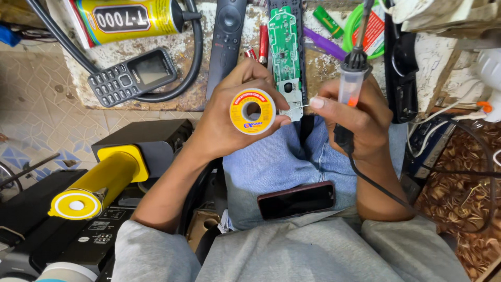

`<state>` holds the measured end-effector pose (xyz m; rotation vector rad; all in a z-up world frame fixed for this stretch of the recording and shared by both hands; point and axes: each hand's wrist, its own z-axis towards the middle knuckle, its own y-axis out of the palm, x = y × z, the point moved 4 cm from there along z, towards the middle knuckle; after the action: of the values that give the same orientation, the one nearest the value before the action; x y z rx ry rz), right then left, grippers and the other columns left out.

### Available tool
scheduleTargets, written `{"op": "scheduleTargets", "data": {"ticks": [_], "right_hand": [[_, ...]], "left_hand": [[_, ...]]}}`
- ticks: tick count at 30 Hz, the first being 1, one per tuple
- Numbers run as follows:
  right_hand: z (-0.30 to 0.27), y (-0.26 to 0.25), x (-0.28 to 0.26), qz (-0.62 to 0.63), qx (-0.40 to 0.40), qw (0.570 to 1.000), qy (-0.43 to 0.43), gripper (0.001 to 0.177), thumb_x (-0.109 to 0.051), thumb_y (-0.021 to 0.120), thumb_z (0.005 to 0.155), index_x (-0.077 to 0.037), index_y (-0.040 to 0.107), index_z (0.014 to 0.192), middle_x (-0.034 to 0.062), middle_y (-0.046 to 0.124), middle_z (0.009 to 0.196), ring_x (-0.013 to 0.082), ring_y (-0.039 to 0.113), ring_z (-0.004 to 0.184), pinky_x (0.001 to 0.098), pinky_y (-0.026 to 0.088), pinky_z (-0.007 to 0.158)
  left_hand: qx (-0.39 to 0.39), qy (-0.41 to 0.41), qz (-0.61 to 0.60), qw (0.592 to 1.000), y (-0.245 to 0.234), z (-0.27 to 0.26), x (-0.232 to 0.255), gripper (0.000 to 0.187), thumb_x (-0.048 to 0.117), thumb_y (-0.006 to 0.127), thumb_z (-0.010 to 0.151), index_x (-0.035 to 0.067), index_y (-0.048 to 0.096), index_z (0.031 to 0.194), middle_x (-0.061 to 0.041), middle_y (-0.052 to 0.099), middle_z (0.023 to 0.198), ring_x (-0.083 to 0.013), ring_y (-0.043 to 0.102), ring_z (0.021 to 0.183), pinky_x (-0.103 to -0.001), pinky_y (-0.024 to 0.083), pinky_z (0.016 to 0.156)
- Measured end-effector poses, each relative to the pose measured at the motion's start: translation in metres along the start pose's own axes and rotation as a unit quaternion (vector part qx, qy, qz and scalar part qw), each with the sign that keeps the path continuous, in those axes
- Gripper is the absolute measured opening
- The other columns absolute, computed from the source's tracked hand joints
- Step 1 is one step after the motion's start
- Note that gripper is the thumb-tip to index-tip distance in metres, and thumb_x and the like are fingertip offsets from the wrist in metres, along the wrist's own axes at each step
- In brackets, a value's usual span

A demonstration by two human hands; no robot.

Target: The person holds a green circuit board on their lap and uses a soldering iron to apply solder to various points on the board. They feed solder wire from a spool with one hand while manipulating the iron with the other, occasionally adjusting the board's position.

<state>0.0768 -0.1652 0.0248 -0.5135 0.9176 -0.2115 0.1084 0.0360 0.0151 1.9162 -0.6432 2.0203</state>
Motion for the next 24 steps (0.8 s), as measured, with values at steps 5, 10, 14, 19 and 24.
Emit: {"op": "scheduleTargets", "data": {"ticks": [5,10,14,19,24], "right_hand": [[-0.002,0.005,0.006,0.035,0.007,0.999,0.002,0.021,0.016,0.065,0.104,0.005,0.063,0.121,0.0277,0.062,0.096,0.0299,0.051,0.073,0.0404,0.041,0.067],[-0.002,0.011,0.013,0.035,0.006,0.999,0.013,0.022,0.018,0.066,0.103,0.007,0.062,0.122,0.0300,0.061,0.096,0.0296,0.051,0.072,0.0394,0.041,0.066],[-0.002,0.015,0.020,0.052,0.052,0.997,-0.015,0.021,0.020,0.063,0.100,0.009,0.061,0.117,0.0288,0.060,0.087,0.0286,0.052,0.067,0.0360,0.043,0.059],[-0.013,0.001,0.030,0.068,0.083,0.994,-0.017,0.020,0.022,0.065,0.095,0.009,0.060,0.109,0.0278,0.065,0.084,0.0255,0.058,0.068,0.0305,0.050,0.061],[-0.025,-0.004,0.046,0.041,0.012,0.999,-0.012,0.049,-0.034,0.054,0.107,-0.021,0.041,0.152,0.0242,0.066,0.107,0.0314,0.057,0.095,0.0587,0.040,0.113]], "left_hand": [[0.030,0.015,-0.016,0.999,-0.007,0.001,-0.001,0.016,0.021,0.074,0.096,0.007,0.067,0.093,-0.009,0.053,0.098,-0.0198,0.056,0.090,-0.031,0.045,0.082],[0.056,0.031,-0.011,0.998,-0.012,0.004,-0.002,0.014,0.017,0.075,0.097,0.006,0.067,0.095,-0.009,0.055,0.098,-0.0202,0.058,0.086,-0.031,0.046,0.079],[0.088,0.078,0.050,0.992,-0.017,0.004,0.004,0.016,0.014,0.070,0.099,-0.001,0.067,0.094,-0.014,0.056,0.097,-0.0247,0.058,0.086,-0.034,0.046,0.078],[0.141,0.097,0.117,0.978,-0.027,0.003,0.006,0.011,0.004,0.070,0.100,-0.005,0.067,0.096,-0.017,0.057,0.097,-0.0272,0.058,0.085,-0.037,0.048,0.080],[0.094,0.113,0.175,0.973,-0.026,0.000,0.005,0.016,0.003,0.062,0.105,-0.012,0.065,0.103,-0.022,0.053,0.100,-0.0325,0.059,0.089,-0.040,0.050,0.079]]}}
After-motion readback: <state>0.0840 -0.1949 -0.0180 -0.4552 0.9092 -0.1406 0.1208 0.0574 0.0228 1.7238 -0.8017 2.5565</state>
